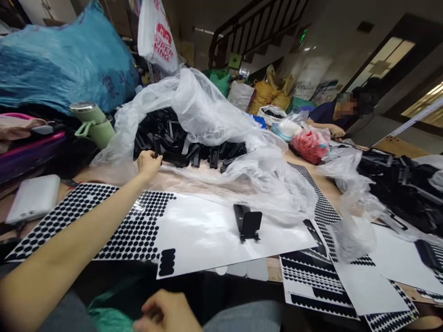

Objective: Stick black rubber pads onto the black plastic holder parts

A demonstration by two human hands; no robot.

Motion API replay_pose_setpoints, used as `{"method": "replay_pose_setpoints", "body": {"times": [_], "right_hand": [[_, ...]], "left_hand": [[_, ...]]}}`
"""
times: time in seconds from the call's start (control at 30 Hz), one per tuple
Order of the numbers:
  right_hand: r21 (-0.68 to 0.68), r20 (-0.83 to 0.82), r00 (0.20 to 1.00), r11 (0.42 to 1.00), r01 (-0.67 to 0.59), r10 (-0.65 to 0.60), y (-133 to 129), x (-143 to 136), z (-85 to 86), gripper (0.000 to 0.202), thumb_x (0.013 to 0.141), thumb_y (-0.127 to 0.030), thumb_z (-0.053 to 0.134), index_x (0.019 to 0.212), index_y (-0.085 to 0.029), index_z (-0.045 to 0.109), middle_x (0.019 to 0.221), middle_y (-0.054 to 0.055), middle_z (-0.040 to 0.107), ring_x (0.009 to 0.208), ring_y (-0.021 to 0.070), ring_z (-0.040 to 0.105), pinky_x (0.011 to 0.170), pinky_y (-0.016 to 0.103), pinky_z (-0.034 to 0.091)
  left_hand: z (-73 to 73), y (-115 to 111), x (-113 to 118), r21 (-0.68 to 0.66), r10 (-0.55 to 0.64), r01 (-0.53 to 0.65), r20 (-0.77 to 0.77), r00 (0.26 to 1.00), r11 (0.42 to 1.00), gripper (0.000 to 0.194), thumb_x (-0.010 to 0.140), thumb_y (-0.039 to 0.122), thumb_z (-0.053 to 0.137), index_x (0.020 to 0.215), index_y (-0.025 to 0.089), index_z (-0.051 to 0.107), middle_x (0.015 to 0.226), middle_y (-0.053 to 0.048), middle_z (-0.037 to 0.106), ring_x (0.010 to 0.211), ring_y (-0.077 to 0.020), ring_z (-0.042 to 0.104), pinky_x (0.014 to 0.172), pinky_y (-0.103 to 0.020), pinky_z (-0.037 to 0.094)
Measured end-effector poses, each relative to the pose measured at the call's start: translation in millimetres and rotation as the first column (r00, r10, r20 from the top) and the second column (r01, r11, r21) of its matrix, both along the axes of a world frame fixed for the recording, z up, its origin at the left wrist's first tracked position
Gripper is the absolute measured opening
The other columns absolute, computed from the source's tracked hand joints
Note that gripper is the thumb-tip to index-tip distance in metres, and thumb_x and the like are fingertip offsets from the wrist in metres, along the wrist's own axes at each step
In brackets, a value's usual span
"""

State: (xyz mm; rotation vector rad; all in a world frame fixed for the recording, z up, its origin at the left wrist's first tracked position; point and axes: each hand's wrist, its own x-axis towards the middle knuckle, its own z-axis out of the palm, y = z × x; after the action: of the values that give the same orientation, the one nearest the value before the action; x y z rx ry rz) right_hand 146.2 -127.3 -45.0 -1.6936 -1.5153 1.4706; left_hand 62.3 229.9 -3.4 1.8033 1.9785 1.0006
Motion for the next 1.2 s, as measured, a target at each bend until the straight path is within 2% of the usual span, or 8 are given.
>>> {"method": "replay_pose_setpoints", "body": {"times": [0.13,0.3,0.57,0.73,0.83,0.93,1.03,1.2], "right_hand": [[0.339,0.099,0.983,0.934,0.116,-0.157,56.0,9.4,35.7,0.017,0.083,-0.026,0.047,0.093,-0.020,0.059,0.087,0.003,0.062,0.080,0.0142,0.056,0.074,0.025,0.042],[0.368,0.368,0.929,0.922,-0.120,-0.026,99.6,2.4,23.3,0.009,0.079,-0.019,0.051,0.083,-0.016,0.058,0.085,0.006,0.057,0.080,0.0177,0.054,0.070,0.029,0.041],[0.357,0.402,0.916,0.922,-0.148,-0.008,86.2,-1.4,30.7,0.007,0.077,-0.014,0.050,0.074,-0.017,0.055,0.081,0.005,0.055,0.079,0.0164,0.052,0.070,0.027,0.040],[0.432,0.224,0.955,0.899,0.080,-0.193,82.7,23.7,44.6,0.010,0.083,-0.022,0.043,0.077,-0.019,0.050,0.082,0.002,0.055,0.077,0.0139,0.052,0.069,0.026,0.040],[0.423,0.223,0.935,0.892,0.163,-0.276,87.1,26.1,30.4,0.009,0.082,-0.020,0.042,0.076,-0.019,0.049,0.081,0.003,0.055,0.075,0.0143,0.052,0.067,0.026,0.040],[0.434,0.224,0.904,0.868,0.243,-0.365,92.4,21.7,13.2,0.010,0.081,-0.017,0.039,0.081,-0.018,0.049,0.083,0.004,0.055,0.074,0.0150,0.052,0.066,0.027,0.040],[0.447,0.220,0.863,0.833,0.325,-0.455,93.5,26.9,8.8,0.013,0.083,-0.019,0.036,0.084,-0.017,0.049,0.084,0.006,0.055,0.075,0.0162,0.053,0.068,0.028,0.040],[0.453,0.240,0.815,0.803,0.386,-0.527,79.6,62.4,15.7,0.011,0.081,-0.021,0.039,0.078,-0.018,0.050,0.082,0.007,0.055,0.076,0.0186,0.053,0.071,0.031,0.040]], "left_hand": [[5.4,-64.7,-22.7,0.237,-0.213,0.203,0.014,0.977,0.950,0.024,0.080,0.030,0.048,0.094,0.014,0.059,0.119,-0.011,0.050,0.116,-0.0253,0.041,0.099,-0.034,0.030],[4.4,-139.3,-58.6,0.104,-0.438,0.433,0.385,0.813,0.895,0.028,0.079,0.037,0.051,0.094,0.016,0.060,0.102,-0.007,0.060,0.107,-0.0264,0.050,0.096,-0.038,0.035],[5.1,-191.5,-86.6,-0.240,-0.005,0.677,0.941,0.339,0.696,0.026,0.080,0.042,0.052,0.094,0.021,0.056,0.083,-0.005,0.066,0.078,-0.0206,0.063,0.068,-0.035,0.051],[-8.7,-201.0,-69.7,-0.442,0.237,0.695,0.896,0.377,0.567,0.011,0.076,0.023,0.055,0.069,0.016,0.058,0.063,-0.002,0.060,0.053,-0.0123,0.057,0.049,-0.023,0.047],[-14.3,-199.0,-48.7,-0.428,0.259,0.671,0.903,0.342,0.605,0.017,0.078,0.026,0.051,0.067,0.015,0.058,0.065,-0.004,0.060,0.057,-0.0130,0.058,0.056,-0.024,0.049],[-13.8,-198.8,-28.3,-0.325,0.079,0.600,0.914,0.398,0.731,0.022,0.079,0.035,0.050,0.079,0.015,0.058,0.084,-0.008,0.063,0.078,-0.0194,0.062,0.074,-0.033,0.050],[-14.7,-208.0,-13.3,-0.122,-0.263,0.451,0.667,0.697,0.884,0.027,0.078,0.040,0.052,0.093,0.017,0.056,0.102,-0.011,0.060,0.098,-0.0251,0.057,0.086,-0.040,0.044],[-32.3,-234.6,7.6,0.069,-0.543,0.545,-0.044,0.838,0.836,0.036,0.074,0.042,0.056,0.096,0.013,0.058,0.109,-0.018,0.059,0.112,-0.0331,0.046,0.097,-0.048,0.033]]}}
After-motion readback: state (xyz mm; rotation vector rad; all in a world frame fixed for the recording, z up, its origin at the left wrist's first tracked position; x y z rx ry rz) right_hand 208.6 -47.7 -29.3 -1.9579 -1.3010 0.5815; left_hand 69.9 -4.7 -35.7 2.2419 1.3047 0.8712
